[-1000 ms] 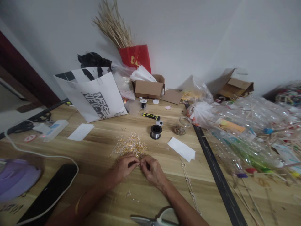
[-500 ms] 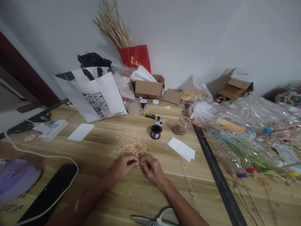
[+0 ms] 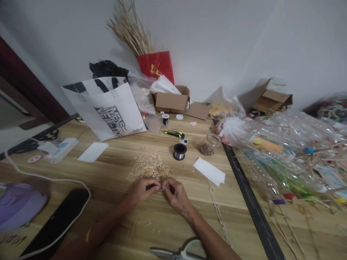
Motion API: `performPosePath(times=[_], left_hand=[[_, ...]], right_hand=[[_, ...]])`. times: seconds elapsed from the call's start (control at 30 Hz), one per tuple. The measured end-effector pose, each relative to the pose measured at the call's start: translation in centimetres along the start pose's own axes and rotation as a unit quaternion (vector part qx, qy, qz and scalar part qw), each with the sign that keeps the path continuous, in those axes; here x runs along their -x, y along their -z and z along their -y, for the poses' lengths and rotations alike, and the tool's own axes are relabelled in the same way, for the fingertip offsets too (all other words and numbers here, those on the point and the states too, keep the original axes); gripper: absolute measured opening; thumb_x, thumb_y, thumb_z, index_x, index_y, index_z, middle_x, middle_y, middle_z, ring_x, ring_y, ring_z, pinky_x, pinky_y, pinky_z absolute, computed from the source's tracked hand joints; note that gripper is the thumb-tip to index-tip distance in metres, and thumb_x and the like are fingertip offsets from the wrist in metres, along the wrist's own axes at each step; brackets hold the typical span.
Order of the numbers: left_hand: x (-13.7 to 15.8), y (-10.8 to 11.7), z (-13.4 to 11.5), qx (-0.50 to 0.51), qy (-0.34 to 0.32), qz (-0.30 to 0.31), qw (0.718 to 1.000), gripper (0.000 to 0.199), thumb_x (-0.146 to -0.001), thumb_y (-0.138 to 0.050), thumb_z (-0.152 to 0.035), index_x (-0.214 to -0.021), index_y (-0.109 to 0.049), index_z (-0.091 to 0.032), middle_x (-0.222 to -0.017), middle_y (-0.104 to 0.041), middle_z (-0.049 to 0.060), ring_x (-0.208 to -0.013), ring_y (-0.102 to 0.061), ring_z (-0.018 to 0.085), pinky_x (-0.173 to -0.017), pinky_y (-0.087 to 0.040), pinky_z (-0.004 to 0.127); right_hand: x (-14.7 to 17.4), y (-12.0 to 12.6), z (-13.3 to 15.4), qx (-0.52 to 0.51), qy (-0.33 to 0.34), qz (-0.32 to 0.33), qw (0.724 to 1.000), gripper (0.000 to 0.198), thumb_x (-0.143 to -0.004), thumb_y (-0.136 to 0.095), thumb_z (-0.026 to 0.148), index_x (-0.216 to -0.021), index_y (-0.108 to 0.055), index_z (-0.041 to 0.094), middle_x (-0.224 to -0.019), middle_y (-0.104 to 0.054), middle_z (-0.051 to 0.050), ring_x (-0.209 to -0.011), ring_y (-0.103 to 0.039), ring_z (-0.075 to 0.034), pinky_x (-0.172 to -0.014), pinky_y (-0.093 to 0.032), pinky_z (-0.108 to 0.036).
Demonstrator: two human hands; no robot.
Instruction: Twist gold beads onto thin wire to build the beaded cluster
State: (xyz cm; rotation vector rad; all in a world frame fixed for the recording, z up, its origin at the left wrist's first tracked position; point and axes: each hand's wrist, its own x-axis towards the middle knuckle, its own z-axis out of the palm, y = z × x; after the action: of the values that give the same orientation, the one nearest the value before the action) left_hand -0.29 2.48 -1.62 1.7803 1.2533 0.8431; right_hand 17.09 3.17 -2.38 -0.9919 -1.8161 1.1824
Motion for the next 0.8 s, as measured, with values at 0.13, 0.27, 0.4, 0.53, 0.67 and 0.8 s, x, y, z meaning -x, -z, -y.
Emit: performPosePath(times=[0.13, 0.27, 0.4, 0.53, 0.67, 0.8], left_hand=[[0.1, 0.2, -0.5, 0.01, 0.012, 0.003, 1.0, 0.017, -0.076, -0.053, -0.019, -0.074, -0.069, -0.014, -0.071, -0.07, 0.003, -0.065, -0.059, 0.014, -0.063, -0.045, 0.022], [0.1, 0.4, -1.1, 0.013, 0.026, 0.0, 1.0, 0.018, -0.076, -0.053, -0.019, -0.075, -0.07, -0.013, -0.072, -0.07, 0.004, -0.067, -0.06, 0.015, -0.065, -0.045, 0.022], [0.1, 0.4, -1.0, 0.012, 0.032, 0.007, 0.999, 0.019, -0.077, -0.052, -0.021, -0.076, -0.07, -0.013, -0.073, -0.07, 0.004, -0.068, -0.06, 0.015, -0.064, -0.045, 0.023], [0.2, 0.3, -0.8, 0.023, 0.03, 0.003, 0.999, 0.019, -0.077, -0.053, -0.022, -0.075, -0.069, -0.013, -0.072, -0.07, 0.004, -0.068, -0.06, 0.016, -0.064, -0.045, 0.023], [0.1, 0.3, -0.9, 0.025, 0.032, 0.001, 0.999, 0.017, -0.076, -0.054, -0.022, -0.075, -0.069, -0.013, -0.074, -0.07, 0.004, -0.069, -0.061, 0.015, -0.065, -0.045, 0.023], [0.0, 0.2, -0.4, 0.022, 0.029, -0.003, 0.999, 0.014, -0.074, -0.057, -0.019, -0.075, -0.069, -0.013, -0.073, -0.07, 0.004, -0.068, -0.06, 0.015, -0.064, -0.045, 0.023]], right_hand=[[-0.1, 0.0, -0.3, -0.024, -0.024, 0.005, 0.999, 0.026, -0.086, -0.05, 0.038, -0.072, -0.052, 0.016, -0.062, -0.045, 0.002, -0.058, -0.04, -0.011, -0.052, -0.033, -0.021], [-0.1, 0.0, -0.5, -0.039, -0.036, 0.006, 0.999, 0.028, -0.085, -0.05, 0.041, -0.071, -0.051, 0.016, -0.062, -0.044, 0.002, -0.058, -0.04, -0.011, -0.052, -0.032, -0.021], [-0.1, 0.0, -0.5, -0.046, -0.04, 0.007, 0.998, 0.027, -0.084, -0.051, 0.04, -0.072, -0.052, 0.016, -0.063, -0.045, 0.002, -0.058, -0.04, -0.011, -0.053, -0.031, -0.021], [-0.1, 0.0, -0.4, -0.053, -0.044, 0.011, 0.998, 0.026, -0.084, -0.051, 0.039, -0.073, -0.051, 0.016, -0.062, -0.043, 0.002, -0.057, -0.038, -0.011, -0.052, -0.03, -0.021], [-0.1, 0.0, -0.4, -0.047, -0.037, 0.012, 0.998, 0.026, -0.085, -0.051, 0.038, -0.073, -0.052, 0.016, -0.063, -0.044, 0.002, -0.059, -0.038, -0.011, -0.053, -0.031, -0.021], [-0.1, 0.1, -0.3, -0.049, -0.041, 0.018, 0.998, 0.026, -0.085, -0.051, 0.039, -0.072, -0.051, 0.016, -0.062, -0.043, 0.002, -0.058, -0.037, -0.01, -0.053, -0.03, -0.021]])
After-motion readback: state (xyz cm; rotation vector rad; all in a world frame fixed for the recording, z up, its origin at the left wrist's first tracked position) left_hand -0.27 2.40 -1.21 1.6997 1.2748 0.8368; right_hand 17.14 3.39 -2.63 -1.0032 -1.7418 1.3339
